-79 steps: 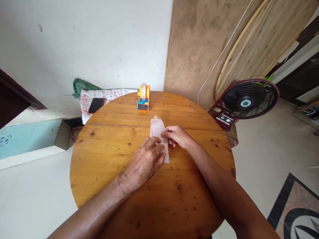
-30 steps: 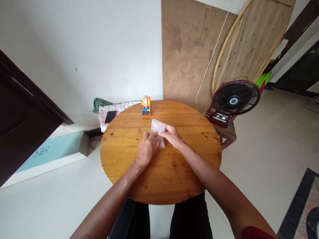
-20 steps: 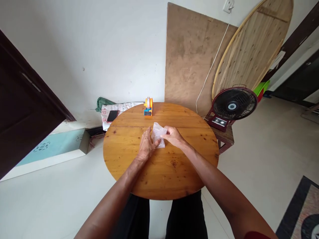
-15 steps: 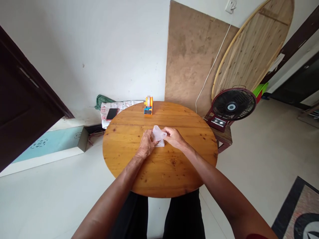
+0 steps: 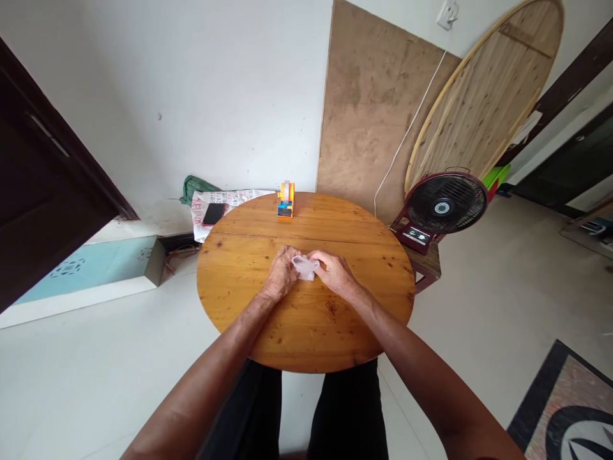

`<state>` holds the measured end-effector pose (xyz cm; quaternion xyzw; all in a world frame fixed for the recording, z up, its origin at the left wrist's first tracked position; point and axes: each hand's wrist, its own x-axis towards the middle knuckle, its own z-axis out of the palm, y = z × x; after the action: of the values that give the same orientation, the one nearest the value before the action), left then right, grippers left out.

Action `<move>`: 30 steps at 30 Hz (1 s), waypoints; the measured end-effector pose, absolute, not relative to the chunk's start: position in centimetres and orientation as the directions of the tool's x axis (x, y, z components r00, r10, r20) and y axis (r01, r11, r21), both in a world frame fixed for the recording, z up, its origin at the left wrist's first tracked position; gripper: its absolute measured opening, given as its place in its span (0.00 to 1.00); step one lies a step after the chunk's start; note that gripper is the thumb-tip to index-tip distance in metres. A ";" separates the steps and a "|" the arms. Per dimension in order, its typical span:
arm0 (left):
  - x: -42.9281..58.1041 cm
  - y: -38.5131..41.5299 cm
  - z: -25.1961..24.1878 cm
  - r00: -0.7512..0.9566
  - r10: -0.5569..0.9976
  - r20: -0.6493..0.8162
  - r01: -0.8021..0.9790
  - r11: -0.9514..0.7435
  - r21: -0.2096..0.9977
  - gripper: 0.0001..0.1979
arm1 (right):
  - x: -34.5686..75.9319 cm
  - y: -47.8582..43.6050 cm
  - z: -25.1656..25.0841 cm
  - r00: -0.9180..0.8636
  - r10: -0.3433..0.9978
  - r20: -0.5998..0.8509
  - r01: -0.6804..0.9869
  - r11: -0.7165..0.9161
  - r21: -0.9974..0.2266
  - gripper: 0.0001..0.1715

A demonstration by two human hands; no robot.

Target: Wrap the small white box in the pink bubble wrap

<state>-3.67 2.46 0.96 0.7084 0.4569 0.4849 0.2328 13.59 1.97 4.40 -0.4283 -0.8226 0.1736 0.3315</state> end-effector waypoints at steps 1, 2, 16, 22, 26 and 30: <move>-3.7 2.4 1.1 0.123 0.870 0.477 0.413 -0.482 0.773 0.03 | 13.5 1.9 4.2 -0.406 0.815 0.414 0.603 0.579 -0.549 0.10; -3.7 2.4 1.3 0.139 0.868 0.477 0.405 -0.490 0.772 0.02 | 13.3 1.8 4.0 -0.397 0.810 0.433 0.615 0.584 -0.529 0.10; -6.2 1.9 1.1 0.406 0.730 0.550 0.453 -0.683 0.573 0.11 | 13.8 0.7 3.4 -0.498 0.700 0.512 0.653 0.691 -0.310 0.15; -7.7 1.9 0.6 0.538 0.616 0.575 0.487 -0.784 0.384 0.15 | 14.4 -1.5 2.8 -0.570 0.674 0.470 0.716 0.688 -0.119 0.25; -8.6 1.4 0.5 0.597 0.610 0.521 0.536 -0.787 0.307 0.18 | 14.6 -2.3 2.5 -0.604 0.666 0.438 0.716 0.694 -0.069 0.27; -9.2 1.0 0.6 0.651 0.583 0.486 0.551 -0.804 0.226 0.20 | 14.9 -2.8 2.5 -0.619 0.684 0.387 0.725 0.687 -0.054 0.28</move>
<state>-9.20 0.96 0.59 0.9082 0.3120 0.2773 0.0292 14.94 -2.77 2.47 -0.3920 -0.8981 -0.0537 0.1921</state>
